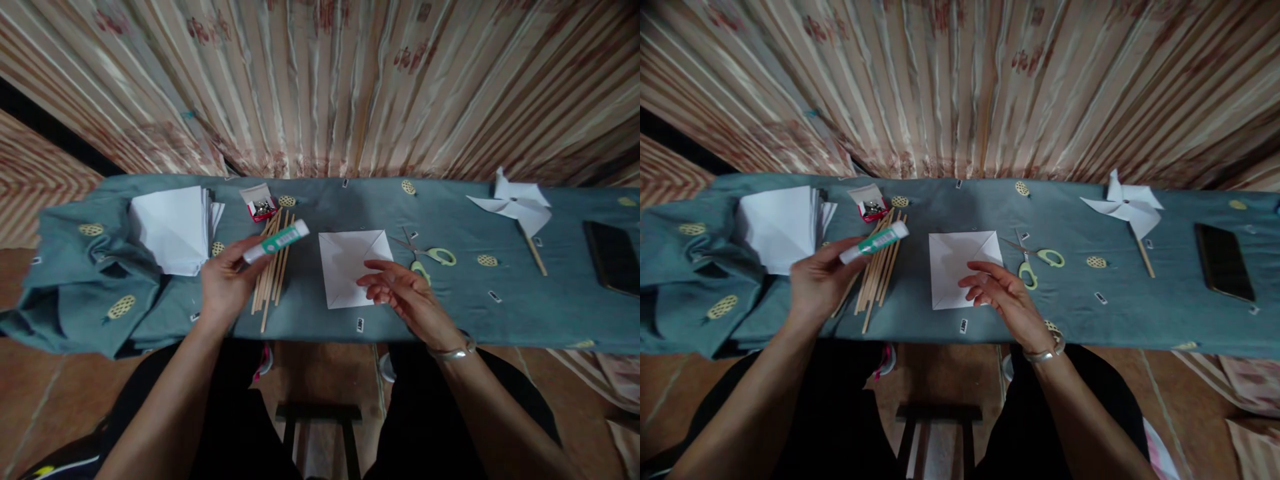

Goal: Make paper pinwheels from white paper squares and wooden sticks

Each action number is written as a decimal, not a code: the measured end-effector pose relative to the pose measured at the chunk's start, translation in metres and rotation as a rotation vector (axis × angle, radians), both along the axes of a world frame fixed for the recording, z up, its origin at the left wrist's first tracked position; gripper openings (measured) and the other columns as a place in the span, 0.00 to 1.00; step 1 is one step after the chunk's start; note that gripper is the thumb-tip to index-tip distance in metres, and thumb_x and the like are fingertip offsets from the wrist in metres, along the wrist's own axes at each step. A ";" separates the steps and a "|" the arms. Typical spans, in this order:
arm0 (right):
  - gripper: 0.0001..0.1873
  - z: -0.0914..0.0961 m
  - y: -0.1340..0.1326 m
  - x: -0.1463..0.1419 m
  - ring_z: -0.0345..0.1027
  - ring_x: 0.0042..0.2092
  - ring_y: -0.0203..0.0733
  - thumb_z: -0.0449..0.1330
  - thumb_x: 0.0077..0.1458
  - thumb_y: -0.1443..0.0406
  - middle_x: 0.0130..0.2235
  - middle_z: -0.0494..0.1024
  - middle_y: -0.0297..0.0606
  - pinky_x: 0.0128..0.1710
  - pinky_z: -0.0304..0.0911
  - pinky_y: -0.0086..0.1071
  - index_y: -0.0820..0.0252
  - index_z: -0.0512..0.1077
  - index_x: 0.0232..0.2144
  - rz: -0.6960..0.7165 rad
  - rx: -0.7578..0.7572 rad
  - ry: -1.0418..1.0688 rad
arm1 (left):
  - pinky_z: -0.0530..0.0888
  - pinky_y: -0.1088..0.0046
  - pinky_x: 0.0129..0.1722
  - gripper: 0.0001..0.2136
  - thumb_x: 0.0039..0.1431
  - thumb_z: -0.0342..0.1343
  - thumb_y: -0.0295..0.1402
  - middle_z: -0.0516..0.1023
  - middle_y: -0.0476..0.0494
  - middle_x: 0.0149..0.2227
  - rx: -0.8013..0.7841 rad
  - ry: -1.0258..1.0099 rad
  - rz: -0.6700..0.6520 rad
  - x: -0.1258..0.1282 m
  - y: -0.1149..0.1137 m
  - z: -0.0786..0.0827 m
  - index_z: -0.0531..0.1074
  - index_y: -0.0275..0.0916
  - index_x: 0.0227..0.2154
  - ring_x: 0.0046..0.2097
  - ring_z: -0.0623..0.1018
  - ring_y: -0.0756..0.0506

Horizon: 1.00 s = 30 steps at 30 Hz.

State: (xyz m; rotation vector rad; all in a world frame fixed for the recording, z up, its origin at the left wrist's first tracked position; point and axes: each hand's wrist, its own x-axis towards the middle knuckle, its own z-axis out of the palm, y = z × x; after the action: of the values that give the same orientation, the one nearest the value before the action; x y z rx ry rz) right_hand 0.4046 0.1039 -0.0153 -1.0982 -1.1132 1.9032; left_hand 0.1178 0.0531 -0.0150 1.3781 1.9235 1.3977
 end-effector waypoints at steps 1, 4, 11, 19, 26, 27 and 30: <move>0.23 0.000 0.001 0.003 0.74 0.31 0.35 0.68 0.51 0.53 0.38 0.84 0.42 0.30 0.67 0.27 0.59 0.75 0.46 -0.008 0.011 -0.013 | 0.74 0.67 0.40 0.14 0.51 0.65 0.43 0.82 0.52 0.36 -0.015 0.039 0.094 -0.015 -0.001 0.001 0.79 0.42 0.39 0.39 0.78 0.45; 0.23 0.001 0.001 0.012 0.73 0.32 0.35 0.68 0.51 0.53 0.38 0.84 0.42 0.31 0.67 0.27 0.58 0.76 0.45 -0.018 0.045 -0.049 | 0.71 0.67 0.36 0.18 0.50 0.65 0.45 0.80 0.56 0.32 -0.172 0.192 0.270 -0.051 -0.007 -0.001 0.78 0.41 0.41 0.33 0.75 0.47; 0.18 0.001 0.000 0.023 0.73 0.32 0.37 0.67 0.52 0.55 0.38 0.84 0.41 0.32 0.67 0.31 0.58 0.78 0.43 -0.022 0.127 -0.115 | 0.67 0.65 0.37 0.16 0.56 0.59 0.46 0.77 0.52 0.31 -0.307 0.620 0.151 -0.075 -0.023 -0.015 0.77 0.44 0.43 0.40 0.77 0.41; 0.07 -0.015 -0.007 0.025 0.74 0.38 0.43 0.65 0.55 0.60 0.38 0.83 0.37 0.41 0.67 0.37 0.53 0.81 0.37 -0.123 0.513 -0.471 | 0.69 0.51 0.51 0.17 0.63 0.55 0.42 0.76 0.46 0.50 -0.053 0.767 0.065 -0.047 -0.024 0.005 0.72 0.41 0.51 0.55 0.72 0.33; 0.12 -0.019 -0.001 0.036 0.70 0.54 0.48 0.57 0.61 0.65 0.51 0.79 0.40 0.58 0.60 0.47 0.50 0.78 0.44 -0.033 0.827 -0.689 | 0.76 0.60 0.47 0.11 0.62 0.57 0.31 0.79 0.40 0.48 0.242 0.736 -0.702 0.072 -0.013 -0.006 0.73 0.38 0.47 0.49 0.76 0.40; 0.13 -0.020 -0.002 0.037 0.70 0.55 0.48 0.56 0.61 0.66 0.52 0.79 0.40 0.59 0.60 0.47 0.51 0.77 0.45 -0.009 0.844 -0.708 | 0.76 0.60 0.48 0.12 0.62 0.57 0.32 0.79 0.39 0.48 0.252 0.742 -0.733 0.082 -0.010 -0.012 0.73 0.37 0.48 0.49 0.75 0.39; 0.15 -0.022 -0.003 0.038 0.70 0.55 0.48 0.54 0.62 0.67 0.53 0.78 0.42 0.59 0.59 0.48 0.53 0.77 0.47 0.036 0.877 -0.747 | 0.76 0.59 0.47 0.11 0.61 0.58 0.31 0.78 0.37 0.47 0.215 0.750 -0.756 0.097 -0.001 -0.027 0.72 0.34 0.46 0.48 0.75 0.38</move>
State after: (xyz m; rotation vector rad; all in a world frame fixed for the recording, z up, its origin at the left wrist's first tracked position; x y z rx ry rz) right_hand 0.4430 0.1006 -0.0368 -1.2393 -2.0920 0.7770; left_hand 0.2153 0.0524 -0.0421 2.6347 1.3059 0.7651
